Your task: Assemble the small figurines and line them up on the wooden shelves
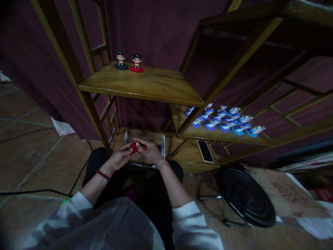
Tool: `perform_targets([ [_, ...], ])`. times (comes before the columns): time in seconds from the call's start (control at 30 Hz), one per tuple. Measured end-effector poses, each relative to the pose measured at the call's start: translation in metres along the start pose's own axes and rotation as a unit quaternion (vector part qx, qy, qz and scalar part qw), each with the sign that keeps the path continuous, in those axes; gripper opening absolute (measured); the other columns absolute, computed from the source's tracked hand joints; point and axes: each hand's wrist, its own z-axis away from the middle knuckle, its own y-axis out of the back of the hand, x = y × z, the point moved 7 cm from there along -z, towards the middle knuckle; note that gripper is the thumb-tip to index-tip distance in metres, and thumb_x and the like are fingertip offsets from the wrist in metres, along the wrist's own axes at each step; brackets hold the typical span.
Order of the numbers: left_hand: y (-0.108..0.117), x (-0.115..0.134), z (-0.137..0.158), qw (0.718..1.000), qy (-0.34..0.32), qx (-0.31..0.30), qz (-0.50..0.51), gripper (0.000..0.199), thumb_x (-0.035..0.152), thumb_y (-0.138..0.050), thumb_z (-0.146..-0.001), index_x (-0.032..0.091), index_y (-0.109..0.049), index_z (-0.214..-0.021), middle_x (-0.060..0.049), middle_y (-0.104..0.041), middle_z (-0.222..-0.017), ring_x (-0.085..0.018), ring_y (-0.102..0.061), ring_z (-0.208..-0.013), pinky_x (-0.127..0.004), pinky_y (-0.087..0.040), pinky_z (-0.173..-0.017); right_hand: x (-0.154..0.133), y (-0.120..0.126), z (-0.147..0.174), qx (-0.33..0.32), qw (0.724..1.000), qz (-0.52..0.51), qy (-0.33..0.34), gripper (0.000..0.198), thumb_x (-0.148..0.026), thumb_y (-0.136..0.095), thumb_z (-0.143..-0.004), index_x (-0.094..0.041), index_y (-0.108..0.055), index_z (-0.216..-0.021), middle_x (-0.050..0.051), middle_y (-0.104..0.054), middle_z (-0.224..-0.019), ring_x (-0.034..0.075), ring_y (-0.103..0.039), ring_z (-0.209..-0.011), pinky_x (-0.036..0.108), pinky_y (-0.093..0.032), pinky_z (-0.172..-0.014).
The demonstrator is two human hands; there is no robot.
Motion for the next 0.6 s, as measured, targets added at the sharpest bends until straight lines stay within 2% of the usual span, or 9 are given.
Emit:
perform_targets([
  [0.27, -0.003, 0.003, 0.001, 1.000, -0.012, -0.014, -0.013, 0.028, 0.010, -0.067, -0.068, 0.013, -0.066, -0.095, -0.006, -0.065, -0.097, -0.017, -0.059, -0.091, -0.037, -0.041, -0.092, -0.007, 0.003, -0.001, -0.014, 1.000, -0.018, 0.000, 0.031, -0.027, -0.050, -0.083, -0.026, -0.058, -0.113, 0.003, -0.061, -0.109, 0.015, -0.055, -0.102, 0.031, -0.042, -0.090],
  [0.47, -0.009, 0.005, 0.000, 0.999, -0.024, -0.038, -0.028, 0.031, 0.014, -0.067, -0.069, 0.014, -0.064, -0.100, -0.008, -0.064, -0.102, -0.020, -0.059, -0.094, -0.038, -0.040, -0.092, -0.002, 0.004, 0.000, -0.002, 0.999, -0.034, -0.027, 0.032, -0.029, -0.052, -0.082, -0.026, -0.056, -0.113, 0.003, -0.061, -0.110, 0.016, -0.055, -0.103, 0.032, -0.041, -0.091],
  [0.6, -0.011, 0.006, 0.001, 0.998, -0.031, -0.042, -0.032, 0.034, 0.013, -0.067, -0.068, 0.014, -0.064, -0.102, -0.009, -0.063, -0.104, -0.022, -0.058, -0.098, -0.039, -0.041, -0.091, -0.001, 0.003, 0.000, 0.001, 0.996, -0.070, -0.058, 0.038, -0.028, -0.053, -0.081, -0.025, -0.049, -0.119, 0.003, -0.061, -0.112, 0.015, -0.056, -0.104, 0.032, -0.042, -0.091],
])
